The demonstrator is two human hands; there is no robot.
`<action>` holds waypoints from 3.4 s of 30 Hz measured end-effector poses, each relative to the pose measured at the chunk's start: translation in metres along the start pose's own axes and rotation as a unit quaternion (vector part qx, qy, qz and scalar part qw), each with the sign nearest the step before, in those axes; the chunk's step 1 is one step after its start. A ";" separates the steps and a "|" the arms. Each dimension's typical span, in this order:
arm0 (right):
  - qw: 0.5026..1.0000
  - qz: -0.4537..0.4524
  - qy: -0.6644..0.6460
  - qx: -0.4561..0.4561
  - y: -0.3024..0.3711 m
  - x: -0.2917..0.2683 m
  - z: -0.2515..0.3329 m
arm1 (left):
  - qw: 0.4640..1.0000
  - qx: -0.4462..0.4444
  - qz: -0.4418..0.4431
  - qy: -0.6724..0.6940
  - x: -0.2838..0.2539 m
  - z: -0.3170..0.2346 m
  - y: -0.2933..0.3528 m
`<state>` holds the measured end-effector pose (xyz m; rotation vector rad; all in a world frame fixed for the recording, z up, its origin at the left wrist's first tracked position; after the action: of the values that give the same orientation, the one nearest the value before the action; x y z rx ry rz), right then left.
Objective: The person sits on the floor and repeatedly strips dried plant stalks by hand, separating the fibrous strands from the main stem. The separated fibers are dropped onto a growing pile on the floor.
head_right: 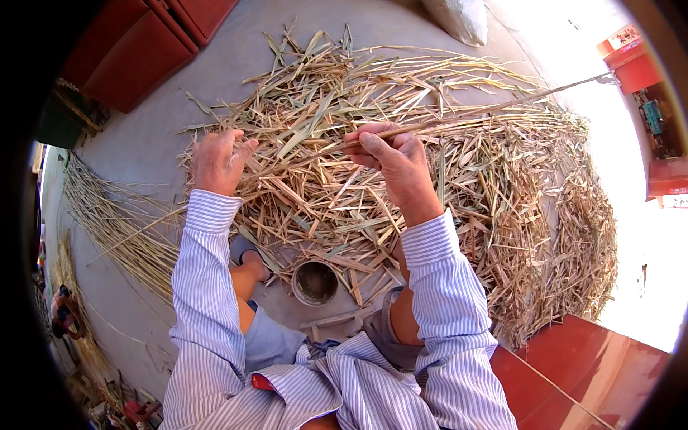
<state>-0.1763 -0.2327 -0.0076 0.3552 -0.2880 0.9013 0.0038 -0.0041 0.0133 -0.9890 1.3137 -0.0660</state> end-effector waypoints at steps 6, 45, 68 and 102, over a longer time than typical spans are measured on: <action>1.000 -0.005 -0.007 -0.017 -0.002 -0.002 0.005 | 0.823 -0.250 0.237 0.451 0.007 -0.026 0.017; 0.985 -0.163 0.038 -0.031 -0.008 -0.004 0.006 | 0.934 -0.140 0.002 0.327 0.011 -0.018 0.024; 0.988 -0.154 0.005 -0.029 -0.009 -0.016 0.014 | 0.938 -0.126 0.173 0.272 -0.006 -0.006 0.015; 0.997 -0.044 -0.018 0.063 0.000 0.012 -0.014 | 0.882 -0.229 0.093 0.402 0.018 -0.060 -0.001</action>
<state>-0.1683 -0.2187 -0.0154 0.4967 -0.2467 0.8280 -0.0394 -0.0484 0.0046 -1.2903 2.2597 -0.0142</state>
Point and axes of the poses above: each hand's wrist, its own y-axis away from the middle knuckle, its own x-axis out of the palm, z = x × y, the point moved 3 cm from there along -y, towards the middle knuckle, and after that the axes turned 8 degrees about -z, right-handed, at the moved point
